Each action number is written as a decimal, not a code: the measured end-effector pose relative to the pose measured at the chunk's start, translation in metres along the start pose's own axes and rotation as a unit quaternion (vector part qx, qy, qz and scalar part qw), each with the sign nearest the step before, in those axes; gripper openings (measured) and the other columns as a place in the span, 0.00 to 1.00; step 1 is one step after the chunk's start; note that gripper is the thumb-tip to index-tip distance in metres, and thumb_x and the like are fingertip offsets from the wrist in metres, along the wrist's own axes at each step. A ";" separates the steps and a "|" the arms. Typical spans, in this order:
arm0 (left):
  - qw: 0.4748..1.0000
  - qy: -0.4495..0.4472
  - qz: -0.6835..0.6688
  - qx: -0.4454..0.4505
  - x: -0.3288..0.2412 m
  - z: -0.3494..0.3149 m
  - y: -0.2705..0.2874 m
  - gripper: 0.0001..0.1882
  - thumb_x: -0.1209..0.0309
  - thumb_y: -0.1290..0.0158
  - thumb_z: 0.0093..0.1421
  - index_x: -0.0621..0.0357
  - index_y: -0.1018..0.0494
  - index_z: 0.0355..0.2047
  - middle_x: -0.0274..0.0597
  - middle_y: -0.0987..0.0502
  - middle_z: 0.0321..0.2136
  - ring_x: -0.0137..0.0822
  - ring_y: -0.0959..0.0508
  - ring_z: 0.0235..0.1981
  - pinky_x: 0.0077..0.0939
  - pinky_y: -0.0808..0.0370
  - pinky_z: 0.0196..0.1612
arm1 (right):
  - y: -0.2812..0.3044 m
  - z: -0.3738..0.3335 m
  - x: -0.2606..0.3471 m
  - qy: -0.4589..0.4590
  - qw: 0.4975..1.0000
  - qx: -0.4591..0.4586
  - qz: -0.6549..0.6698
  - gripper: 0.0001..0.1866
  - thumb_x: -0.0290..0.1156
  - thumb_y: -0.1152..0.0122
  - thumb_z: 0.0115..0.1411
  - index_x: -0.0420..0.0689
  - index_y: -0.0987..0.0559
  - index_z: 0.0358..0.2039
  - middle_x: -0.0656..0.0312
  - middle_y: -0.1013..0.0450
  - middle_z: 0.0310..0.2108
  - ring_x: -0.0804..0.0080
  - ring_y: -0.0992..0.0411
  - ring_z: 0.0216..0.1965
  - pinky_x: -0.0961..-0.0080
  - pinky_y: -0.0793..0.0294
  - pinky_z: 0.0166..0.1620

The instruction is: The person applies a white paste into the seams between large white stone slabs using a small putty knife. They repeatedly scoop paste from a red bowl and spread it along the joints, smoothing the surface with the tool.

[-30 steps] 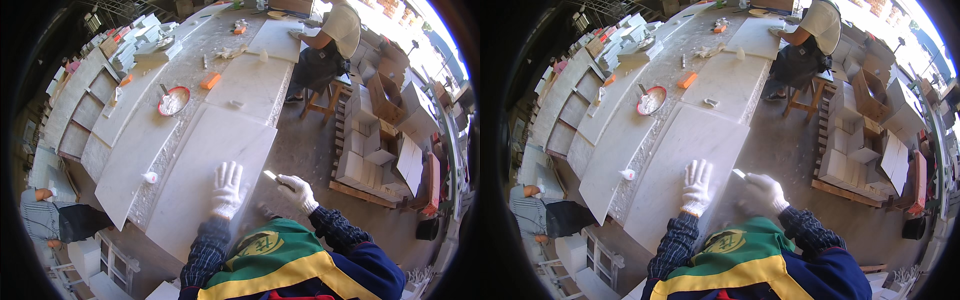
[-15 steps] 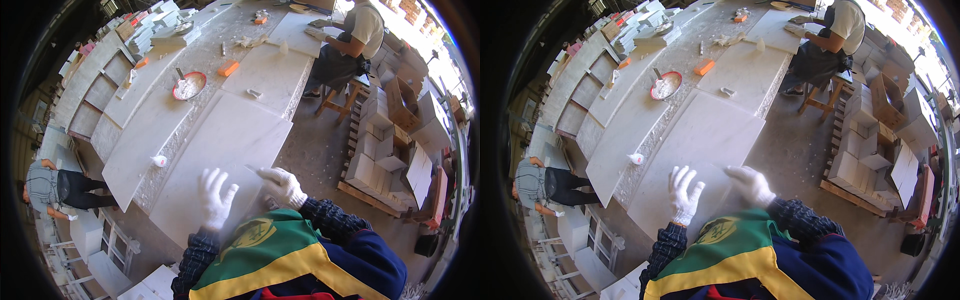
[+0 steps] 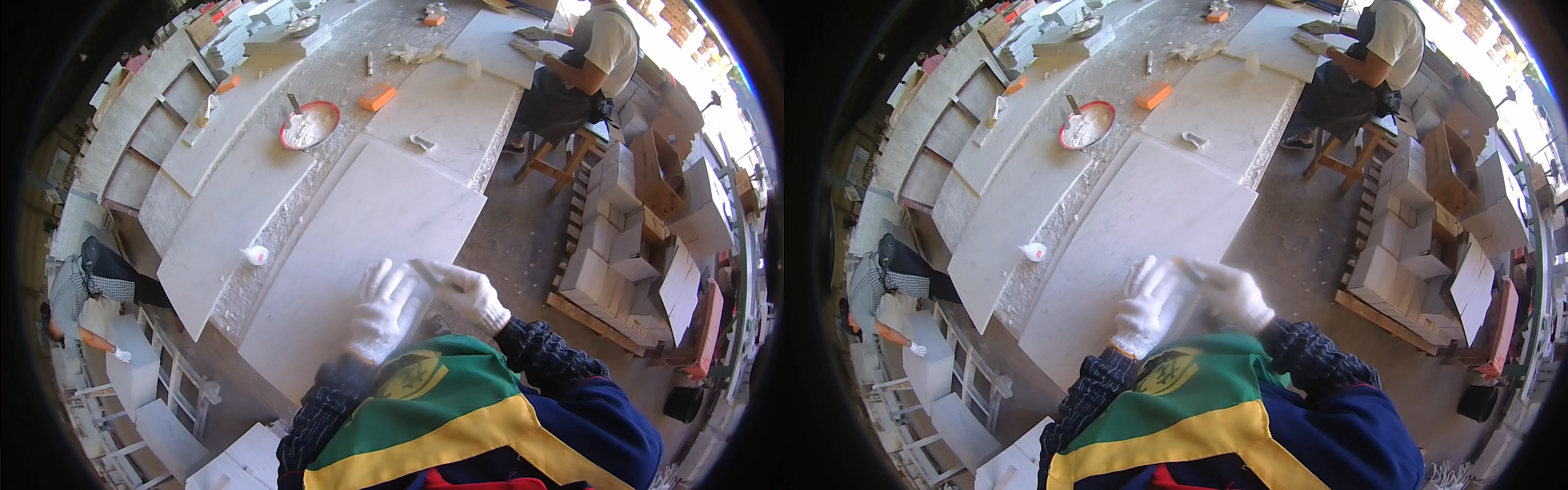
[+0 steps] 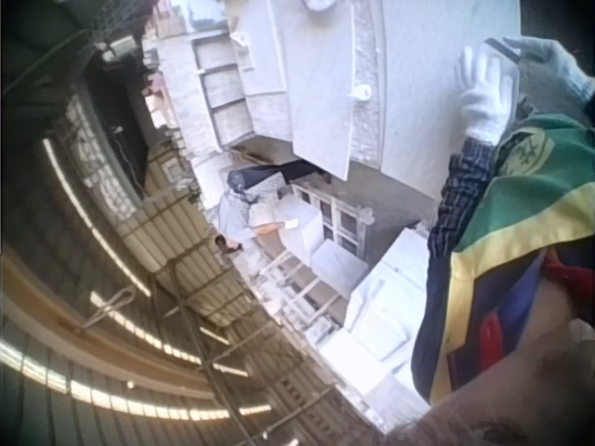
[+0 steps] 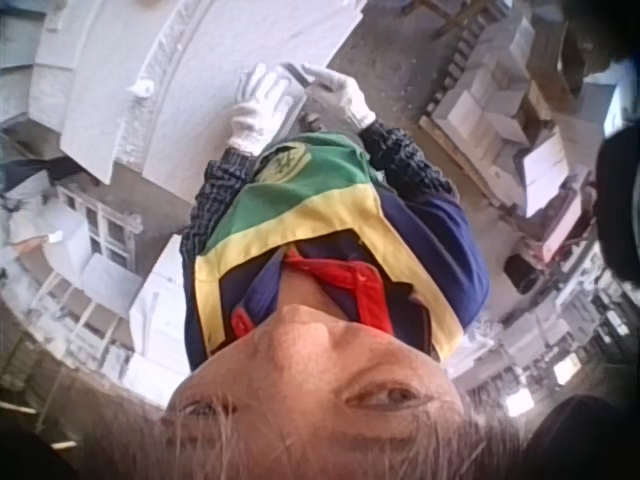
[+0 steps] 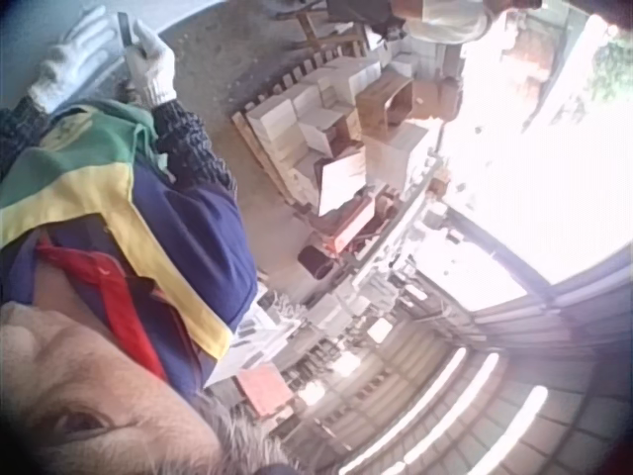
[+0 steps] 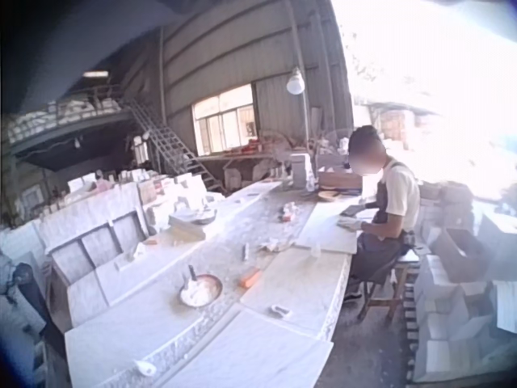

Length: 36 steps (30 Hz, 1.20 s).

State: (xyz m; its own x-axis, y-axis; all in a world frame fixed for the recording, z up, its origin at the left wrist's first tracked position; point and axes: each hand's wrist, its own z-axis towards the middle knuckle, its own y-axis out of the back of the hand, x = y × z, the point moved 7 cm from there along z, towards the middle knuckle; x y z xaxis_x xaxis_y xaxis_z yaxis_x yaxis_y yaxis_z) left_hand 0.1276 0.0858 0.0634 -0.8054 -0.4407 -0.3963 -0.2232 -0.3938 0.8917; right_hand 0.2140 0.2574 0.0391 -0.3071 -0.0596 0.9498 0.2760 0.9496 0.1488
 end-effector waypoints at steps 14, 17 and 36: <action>0.923 0.304 0.232 -0.034 0.146 -0.024 0.038 0.34 0.47 0.53 0.73 0.54 0.35 0.72 0.51 0.37 0.74 0.54 0.44 0.77 0.55 0.56 0.80 | 0.016 0.013 0.022 0.065 0.991 0.002 -0.114 0.34 0.25 0.32 0.61 0.45 0.26 0.70 0.59 0.17 0.41 0.74 0.20 0.38 0.75 0.21 0.47; 0.935 0.272 0.214 -0.077 0.145 -0.029 0.042 0.32 0.49 0.52 0.74 0.54 0.33 0.71 0.50 0.37 0.74 0.55 0.43 0.76 0.54 0.55 0.79 | -0.016 0.028 0.038 0.128 0.955 -0.001 -0.267 0.31 0.28 0.34 0.62 0.46 0.24 0.67 0.51 0.17 0.39 0.62 0.17 0.37 0.69 0.19 0.44; 0.948 0.249 0.170 -0.103 0.139 -0.025 0.045 0.28 0.53 0.48 0.72 0.53 0.28 0.66 0.48 0.31 0.69 0.54 0.36 0.72 0.54 0.49 0.78 | -0.062 0.056 0.021 0.165 0.902 0.050 -0.395 0.28 0.34 0.39 0.66 0.56 0.25 0.67 0.48 0.17 0.40 0.45 0.18 0.39 0.55 0.19 0.42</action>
State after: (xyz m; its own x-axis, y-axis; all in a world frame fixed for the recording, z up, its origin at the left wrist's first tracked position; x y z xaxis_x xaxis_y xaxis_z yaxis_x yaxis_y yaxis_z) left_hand 0.0191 -0.0130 0.0427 -0.4403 -0.8767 -0.1937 0.1559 -0.2871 0.9451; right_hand 0.1394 0.2143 0.0345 -0.0793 -0.8025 0.5913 0.0023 0.5930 0.8052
